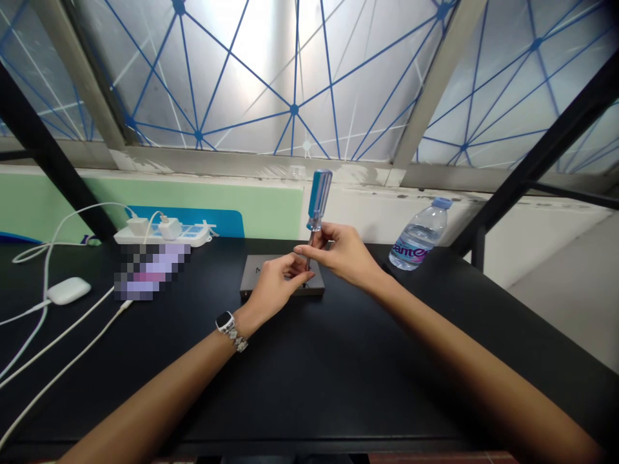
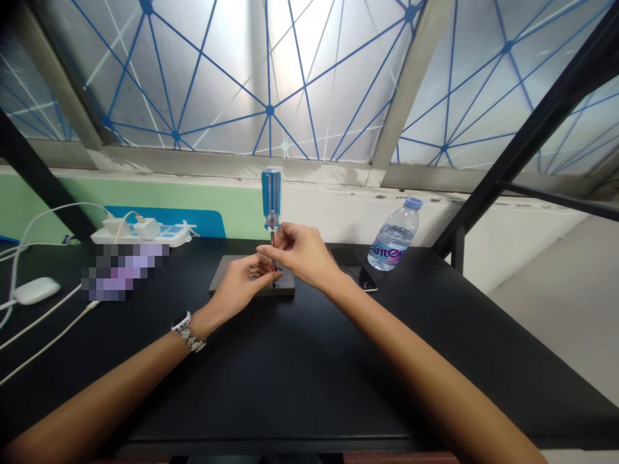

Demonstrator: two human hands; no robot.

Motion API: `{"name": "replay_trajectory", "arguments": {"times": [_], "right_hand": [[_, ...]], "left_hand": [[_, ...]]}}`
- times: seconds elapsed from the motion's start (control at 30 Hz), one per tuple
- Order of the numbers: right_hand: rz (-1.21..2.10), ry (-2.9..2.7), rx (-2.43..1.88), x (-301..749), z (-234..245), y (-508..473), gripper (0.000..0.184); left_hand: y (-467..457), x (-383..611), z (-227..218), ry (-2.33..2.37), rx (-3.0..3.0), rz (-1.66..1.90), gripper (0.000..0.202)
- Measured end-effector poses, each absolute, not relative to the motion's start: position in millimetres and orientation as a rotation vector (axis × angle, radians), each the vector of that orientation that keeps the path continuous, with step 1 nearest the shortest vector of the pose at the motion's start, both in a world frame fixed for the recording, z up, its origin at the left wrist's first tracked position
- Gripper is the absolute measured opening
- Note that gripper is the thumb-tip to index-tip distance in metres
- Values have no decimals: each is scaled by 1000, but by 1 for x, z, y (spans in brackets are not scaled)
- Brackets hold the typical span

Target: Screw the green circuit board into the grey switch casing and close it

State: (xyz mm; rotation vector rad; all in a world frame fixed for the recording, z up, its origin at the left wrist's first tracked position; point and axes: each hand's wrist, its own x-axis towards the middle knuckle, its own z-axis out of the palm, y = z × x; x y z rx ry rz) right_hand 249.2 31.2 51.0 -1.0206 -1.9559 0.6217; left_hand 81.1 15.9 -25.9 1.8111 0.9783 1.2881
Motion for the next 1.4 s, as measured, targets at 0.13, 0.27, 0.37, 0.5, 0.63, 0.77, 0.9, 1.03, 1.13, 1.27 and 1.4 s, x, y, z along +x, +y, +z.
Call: {"name": "replay_trajectory", "arguments": {"times": [0.13,0.27,0.37,0.5,0.63,0.77,0.9,1.03,1.13,1.27,1.4], "right_hand": [[815,-2045,-951,255,59,31,29],[1192,-2088,-815,265,67,34,32],[1261,-2063,-794,267,68,34,26],[1141,-2037,-869,264,67,31,15],[1017,-1996,-931,260,64,31,20],[831,-1957,-1011,255,56,33,28],[642,-1918,-1081,250,48,33,33],[559,-1925,-1081,249,50,32,36],[775,-1988,-984,255,58,30,33],[1136,-2055,-851,265,69,29,38],[1197,-2052,-844,268,71,31,32]], "left_hand": [[17,77,-25,877,1757,1177,15],[15,75,-20,805,1775,1086,21],[13,76,-17,787,1838,1059,23],[10,80,-19,918,1871,1200,27],[10,84,-24,1096,1856,1368,24],[12,85,-27,1116,1850,1401,26],[13,84,-27,1057,1804,1363,19],[13,81,-27,949,1771,1274,12],[11,80,-26,880,1772,1206,14],[11,78,-24,836,1851,1154,19],[12,79,-25,828,1867,1148,21]]}}
